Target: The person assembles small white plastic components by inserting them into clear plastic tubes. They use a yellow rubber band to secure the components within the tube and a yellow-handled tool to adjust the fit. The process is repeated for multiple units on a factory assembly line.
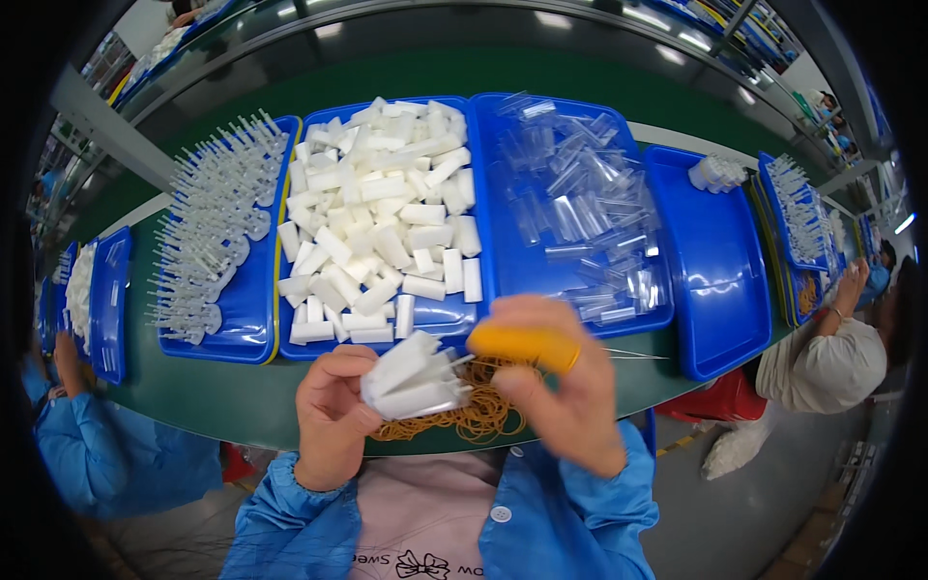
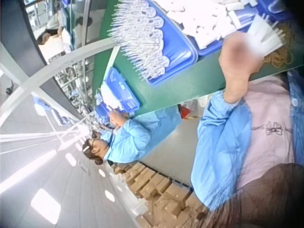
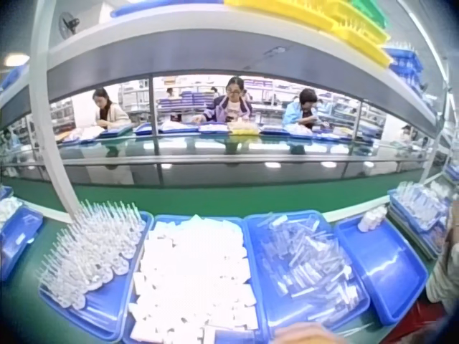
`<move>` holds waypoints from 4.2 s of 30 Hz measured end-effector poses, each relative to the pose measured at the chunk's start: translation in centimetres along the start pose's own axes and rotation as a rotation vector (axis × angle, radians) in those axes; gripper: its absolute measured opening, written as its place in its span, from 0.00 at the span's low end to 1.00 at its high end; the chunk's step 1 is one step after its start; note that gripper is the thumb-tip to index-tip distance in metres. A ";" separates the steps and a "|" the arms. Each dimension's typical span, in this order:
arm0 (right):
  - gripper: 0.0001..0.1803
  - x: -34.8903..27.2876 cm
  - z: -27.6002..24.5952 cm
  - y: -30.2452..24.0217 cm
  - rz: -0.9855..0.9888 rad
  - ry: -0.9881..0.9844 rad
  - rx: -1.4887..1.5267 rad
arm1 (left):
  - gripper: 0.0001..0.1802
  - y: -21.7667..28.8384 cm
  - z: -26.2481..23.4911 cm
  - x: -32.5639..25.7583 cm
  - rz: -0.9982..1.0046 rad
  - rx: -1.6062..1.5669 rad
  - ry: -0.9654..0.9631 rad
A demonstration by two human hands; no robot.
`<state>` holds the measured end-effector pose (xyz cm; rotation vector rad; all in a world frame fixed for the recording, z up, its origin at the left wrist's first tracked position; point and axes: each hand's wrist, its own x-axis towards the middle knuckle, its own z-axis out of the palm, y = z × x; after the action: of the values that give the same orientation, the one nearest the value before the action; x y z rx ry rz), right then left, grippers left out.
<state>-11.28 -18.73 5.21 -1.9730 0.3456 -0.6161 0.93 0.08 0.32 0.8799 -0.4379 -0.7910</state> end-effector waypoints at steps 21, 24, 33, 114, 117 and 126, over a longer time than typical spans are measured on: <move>0.26 1.7 -0.5 2.4 0.199 0.124 0.433 | 0.25 -0.4 -1.1 -0.5 0.044 0.138 0.064; 0.27 0.7 1.1 1.8 0.170 0.167 0.668 | 0.28 -0.2 -0.3 -0.6 0.100 0.335 0.038; 0.31 -0.1 3.1 1.7 0.158 0.234 0.666 | 0.28 0.0 0.7 -0.5 0.356 0.821 0.020; 0.15 3.9 -1.9 3.9 -0.059 0.044 -0.570 | 0.23 -0.4 -1.6 0.3 -0.036 -0.052 -0.068; 0.18 4.5 -2.7 7.0 -0.146 -0.042 -1.117 | 0.23 -0.2 -1.5 0.4 -0.058 -0.069 -0.058; 0.24 5.2 -2.5 8.0 -0.217 -0.023 -1.022 | 0.24 -0.4 -1.5 0.6 -0.069 -0.096 0.003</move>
<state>-8.17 -26.78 0.46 -3.0225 0.4939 -0.6046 2.15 0.25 -0.85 0.8098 -0.3657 -0.8672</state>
